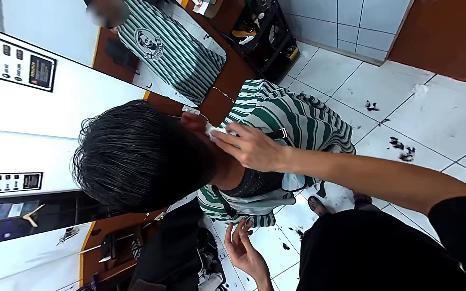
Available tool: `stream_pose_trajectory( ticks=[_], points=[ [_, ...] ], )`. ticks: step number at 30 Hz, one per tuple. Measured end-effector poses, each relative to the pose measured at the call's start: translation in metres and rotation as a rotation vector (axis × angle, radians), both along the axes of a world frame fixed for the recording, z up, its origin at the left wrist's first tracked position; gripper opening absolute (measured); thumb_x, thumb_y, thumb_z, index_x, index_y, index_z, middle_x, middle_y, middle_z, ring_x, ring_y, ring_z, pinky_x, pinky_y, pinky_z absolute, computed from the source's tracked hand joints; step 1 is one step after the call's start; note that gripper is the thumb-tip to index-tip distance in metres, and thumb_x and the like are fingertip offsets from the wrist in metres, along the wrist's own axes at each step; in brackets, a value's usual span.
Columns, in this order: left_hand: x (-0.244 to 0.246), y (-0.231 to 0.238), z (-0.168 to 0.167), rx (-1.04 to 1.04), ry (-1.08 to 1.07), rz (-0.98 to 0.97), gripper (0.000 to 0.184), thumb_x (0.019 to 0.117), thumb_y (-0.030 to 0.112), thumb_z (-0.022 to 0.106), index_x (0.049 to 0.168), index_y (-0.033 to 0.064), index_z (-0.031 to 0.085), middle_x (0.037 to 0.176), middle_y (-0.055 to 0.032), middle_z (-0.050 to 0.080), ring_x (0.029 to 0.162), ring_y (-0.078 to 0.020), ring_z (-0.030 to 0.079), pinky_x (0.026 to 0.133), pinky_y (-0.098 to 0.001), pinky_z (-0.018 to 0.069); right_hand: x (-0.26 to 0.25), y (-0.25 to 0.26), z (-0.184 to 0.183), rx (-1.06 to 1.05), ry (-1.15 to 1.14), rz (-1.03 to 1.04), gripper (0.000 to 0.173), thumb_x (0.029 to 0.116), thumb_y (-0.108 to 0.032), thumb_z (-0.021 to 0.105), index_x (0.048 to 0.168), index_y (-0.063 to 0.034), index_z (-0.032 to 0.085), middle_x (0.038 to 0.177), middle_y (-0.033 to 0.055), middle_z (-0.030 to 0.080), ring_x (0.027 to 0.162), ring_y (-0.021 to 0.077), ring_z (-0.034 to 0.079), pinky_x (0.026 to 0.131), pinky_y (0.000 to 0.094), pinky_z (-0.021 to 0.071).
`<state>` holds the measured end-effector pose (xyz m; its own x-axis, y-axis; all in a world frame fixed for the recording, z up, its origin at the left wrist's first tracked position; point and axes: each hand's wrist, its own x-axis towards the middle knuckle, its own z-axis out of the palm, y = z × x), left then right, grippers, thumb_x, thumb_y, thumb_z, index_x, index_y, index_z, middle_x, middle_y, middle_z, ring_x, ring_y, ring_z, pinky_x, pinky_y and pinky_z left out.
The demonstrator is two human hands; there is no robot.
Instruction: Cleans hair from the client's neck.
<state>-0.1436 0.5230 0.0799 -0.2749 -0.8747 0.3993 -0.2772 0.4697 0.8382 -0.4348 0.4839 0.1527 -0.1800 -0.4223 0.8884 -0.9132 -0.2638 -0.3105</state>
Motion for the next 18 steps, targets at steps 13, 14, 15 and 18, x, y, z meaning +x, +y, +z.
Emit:
stream_pose_trajectory(
  ticks=[13,14,15,18],
  points=[
    [0.013,-0.005,-0.006,-0.055,0.029,-0.145,0.03,0.1046,0.006,0.047,0.133,-0.0041,0.05,0.097,-0.0026,0.077,0.082,-0.0134,0.076,0.076,-0.0292,0.0641,0.062,0.031,0.003,-0.03,-0.414,-0.025,0.028,0.0914,-0.003,0.065,0.118,0.0015,0.075,0.12,0.016,0.073,0.101,0.0278,0.067,0.087,0.035,0.0564],
    [0.014,-0.007,-0.007,-0.053,0.038,-0.166,0.03,0.1052,0.007,0.047,0.133,-0.0031,0.05,0.097,-0.0019,0.077,0.082,-0.0129,0.076,0.076,-0.029,0.0639,0.069,0.027,0.005,-0.034,-0.425,-0.019,0.029,0.0918,-0.002,0.065,0.119,0.0021,0.074,0.122,0.0171,0.071,0.103,0.0286,0.067,0.088,0.0357,0.0559],
    [0.016,-0.01,-0.006,-0.054,0.044,-0.185,0.03,0.1058,0.009,0.048,0.133,-0.0022,0.05,0.097,-0.0014,0.077,0.083,-0.0124,0.076,0.076,-0.0286,0.0637,0.079,0.025,-0.004,-0.005,-0.399,-0.014,0.03,0.0924,-0.002,0.065,0.121,0.0031,0.072,0.124,0.0188,0.07,0.105,0.0306,0.066,0.089,0.0369,0.0559],
    [0.024,-0.021,-0.005,-0.067,0.06,-0.223,0.028,0.1061,0.01,0.049,0.132,0.0011,0.052,0.097,0.0003,0.077,0.084,-0.0117,0.076,0.077,-0.0276,0.0635,0.101,0.039,-0.033,0.101,-0.298,-0.066,0.027,0.0918,-0.003,0.064,0.117,0.0025,0.073,0.114,0.0196,0.071,0.098,0.0316,0.067,0.083,0.0355,0.0575]
  ],
)
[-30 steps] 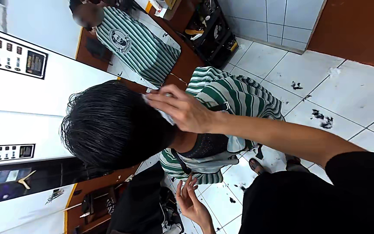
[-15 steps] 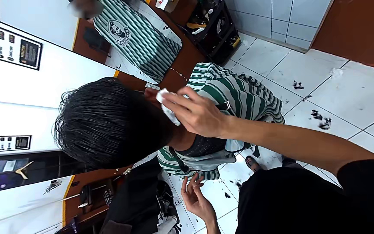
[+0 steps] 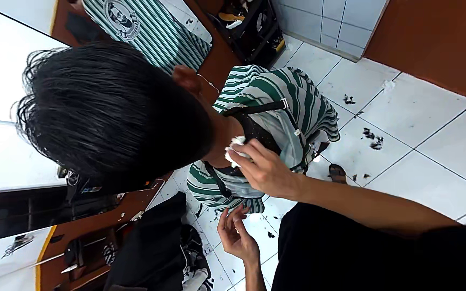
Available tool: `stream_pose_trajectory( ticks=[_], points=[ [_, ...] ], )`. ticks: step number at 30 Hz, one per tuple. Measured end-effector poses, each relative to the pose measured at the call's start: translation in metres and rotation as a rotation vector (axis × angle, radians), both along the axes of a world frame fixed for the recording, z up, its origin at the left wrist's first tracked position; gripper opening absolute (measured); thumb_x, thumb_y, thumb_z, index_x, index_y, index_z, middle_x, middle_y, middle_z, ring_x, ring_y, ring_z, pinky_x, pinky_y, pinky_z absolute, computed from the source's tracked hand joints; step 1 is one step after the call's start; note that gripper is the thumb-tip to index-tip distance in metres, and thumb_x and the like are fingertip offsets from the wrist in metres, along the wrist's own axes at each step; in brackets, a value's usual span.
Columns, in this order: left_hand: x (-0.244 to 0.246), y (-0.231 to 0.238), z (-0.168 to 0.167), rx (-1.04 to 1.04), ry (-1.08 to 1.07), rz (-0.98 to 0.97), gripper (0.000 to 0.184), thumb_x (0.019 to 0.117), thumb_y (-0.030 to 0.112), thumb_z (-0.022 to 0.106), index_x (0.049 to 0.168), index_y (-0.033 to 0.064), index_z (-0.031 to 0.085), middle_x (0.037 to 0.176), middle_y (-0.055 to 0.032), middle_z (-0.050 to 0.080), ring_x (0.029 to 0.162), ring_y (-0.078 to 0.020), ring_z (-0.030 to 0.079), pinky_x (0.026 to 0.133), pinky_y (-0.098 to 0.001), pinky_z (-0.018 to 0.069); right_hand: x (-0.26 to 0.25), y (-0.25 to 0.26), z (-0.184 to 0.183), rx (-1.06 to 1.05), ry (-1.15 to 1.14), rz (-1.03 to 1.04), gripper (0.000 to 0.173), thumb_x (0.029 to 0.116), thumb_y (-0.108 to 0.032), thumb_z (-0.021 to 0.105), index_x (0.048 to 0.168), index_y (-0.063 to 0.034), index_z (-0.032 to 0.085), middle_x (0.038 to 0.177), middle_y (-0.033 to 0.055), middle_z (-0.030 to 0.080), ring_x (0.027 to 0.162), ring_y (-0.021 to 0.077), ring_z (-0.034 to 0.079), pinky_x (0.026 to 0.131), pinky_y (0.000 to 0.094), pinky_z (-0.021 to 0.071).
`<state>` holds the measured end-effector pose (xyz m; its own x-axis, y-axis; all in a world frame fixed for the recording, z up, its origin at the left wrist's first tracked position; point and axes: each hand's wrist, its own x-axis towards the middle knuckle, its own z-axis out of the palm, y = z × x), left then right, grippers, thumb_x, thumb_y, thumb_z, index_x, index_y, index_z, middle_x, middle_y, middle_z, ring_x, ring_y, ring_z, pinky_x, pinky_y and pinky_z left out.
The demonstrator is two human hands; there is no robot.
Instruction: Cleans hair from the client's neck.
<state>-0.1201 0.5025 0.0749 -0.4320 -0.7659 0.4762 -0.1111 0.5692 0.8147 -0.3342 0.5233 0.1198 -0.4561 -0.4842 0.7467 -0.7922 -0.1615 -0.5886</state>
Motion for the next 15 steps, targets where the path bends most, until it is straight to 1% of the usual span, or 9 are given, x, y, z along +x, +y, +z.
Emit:
stream_pose_trajectory(
  ticks=[2,4,5,6,8,10,12,13,15],
  points=[
    [0.006,-0.008,-0.003,-0.004,0.019,-0.022,0.027,0.1062,0.01,0.048,0.131,0.0013,0.053,0.095,0.001,0.077,0.082,-0.0114,0.076,0.076,-0.0274,0.0637,0.0,0.004,0.016,-0.021,-0.008,-0.072,0.025,0.0916,-0.006,0.065,0.114,0.0006,0.075,0.109,0.0173,0.073,0.094,0.0288,0.068,0.081,0.0334,0.0575],
    [0.011,-0.016,-0.005,-0.012,0.039,-0.063,0.026,0.1068,0.011,0.049,0.131,0.0021,0.053,0.095,0.0007,0.077,0.082,-0.0111,0.075,0.075,-0.0273,0.0635,0.002,-0.011,0.033,-0.143,-0.01,-0.149,0.025,0.0905,-0.005,0.069,0.113,-0.0001,0.077,0.11,0.018,0.073,0.096,0.028,0.066,0.085,0.0347,0.0556],
    [0.012,-0.02,-0.005,-0.02,0.046,-0.082,0.026,0.1069,0.011,0.048,0.132,0.0028,0.053,0.096,0.0011,0.077,0.082,-0.0106,0.075,0.076,-0.0268,0.0632,0.006,-0.021,0.029,-0.169,0.011,-0.175,0.024,0.091,-0.006,0.069,0.113,-0.0006,0.077,0.111,0.0188,0.072,0.099,0.0302,0.066,0.089,0.0389,0.0541],
    [0.014,-0.023,-0.005,-0.026,0.055,-0.096,0.027,0.1068,0.011,0.048,0.132,0.0029,0.054,0.096,0.0013,0.077,0.082,-0.0105,0.075,0.076,-0.0266,0.0632,0.011,-0.027,0.018,-0.153,0.049,-0.212,0.024,0.0915,-0.008,0.07,0.113,-0.002,0.077,0.108,0.0179,0.072,0.101,0.0317,0.066,0.09,0.0424,0.0537],
    [0.02,-0.032,-0.005,-0.036,0.068,-0.109,0.027,0.1067,0.011,0.048,0.132,0.0028,0.053,0.096,0.002,0.077,0.082,-0.0102,0.075,0.075,-0.0264,0.0634,0.025,-0.022,0.0,-0.056,0.112,-0.268,0.023,0.0902,-0.01,0.069,0.111,-0.0042,0.077,0.102,0.0147,0.073,0.101,0.0315,0.067,0.091,0.0468,0.0508],
    [0.025,-0.039,-0.009,-0.019,0.094,-0.112,0.026,0.1069,0.012,0.048,0.131,0.004,0.054,0.095,0.003,0.077,0.082,-0.0098,0.075,0.075,-0.0263,0.0635,0.032,-0.014,0.01,-0.025,0.142,-0.306,0.022,0.0893,-0.013,0.07,0.108,-0.0049,0.078,0.098,0.0122,0.074,0.101,0.0297,0.068,0.093,0.0478,0.0487],
    [0.027,-0.044,-0.014,0.007,0.122,-0.135,0.026,0.1065,0.01,0.048,0.131,0.004,0.055,0.093,0.0028,0.077,0.081,-0.0109,0.076,0.075,-0.0275,0.0641,0.036,-0.022,0.029,-0.103,0.167,-0.332,0.021,0.0892,-0.012,0.072,0.108,-0.0051,0.078,0.1,0.0131,0.075,0.105,0.0303,0.068,0.096,0.048,0.0492],
    [0.028,-0.046,-0.015,0.016,0.134,-0.15,0.026,0.1066,0.011,0.048,0.131,0.0047,0.055,0.093,0.0029,0.076,0.081,-0.0113,0.076,0.075,-0.0278,0.0643,0.037,-0.03,0.031,-0.135,0.184,-0.332,0.022,0.0885,-0.01,0.072,0.108,-0.0054,0.078,0.1,0.0139,0.074,0.105,0.0308,0.068,0.096,0.0476,0.0492],
    [0.031,-0.049,-0.015,0.018,0.146,-0.171,0.026,0.1071,0.012,0.049,0.132,0.006,0.055,0.093,0.0034,0.077,0.081,-0.0115,0.076,0.075,-0.0283,0.0645,0.041,-0.043,0.014,-0.102,0.215,-0.328,0.022,0.087,-0.007,0.071,0.107,-0.0064,0.078,0.097,0.0145,0.072,0.101,0.0311,0.067,0.092,0.0479,0.0498]
  ],
)
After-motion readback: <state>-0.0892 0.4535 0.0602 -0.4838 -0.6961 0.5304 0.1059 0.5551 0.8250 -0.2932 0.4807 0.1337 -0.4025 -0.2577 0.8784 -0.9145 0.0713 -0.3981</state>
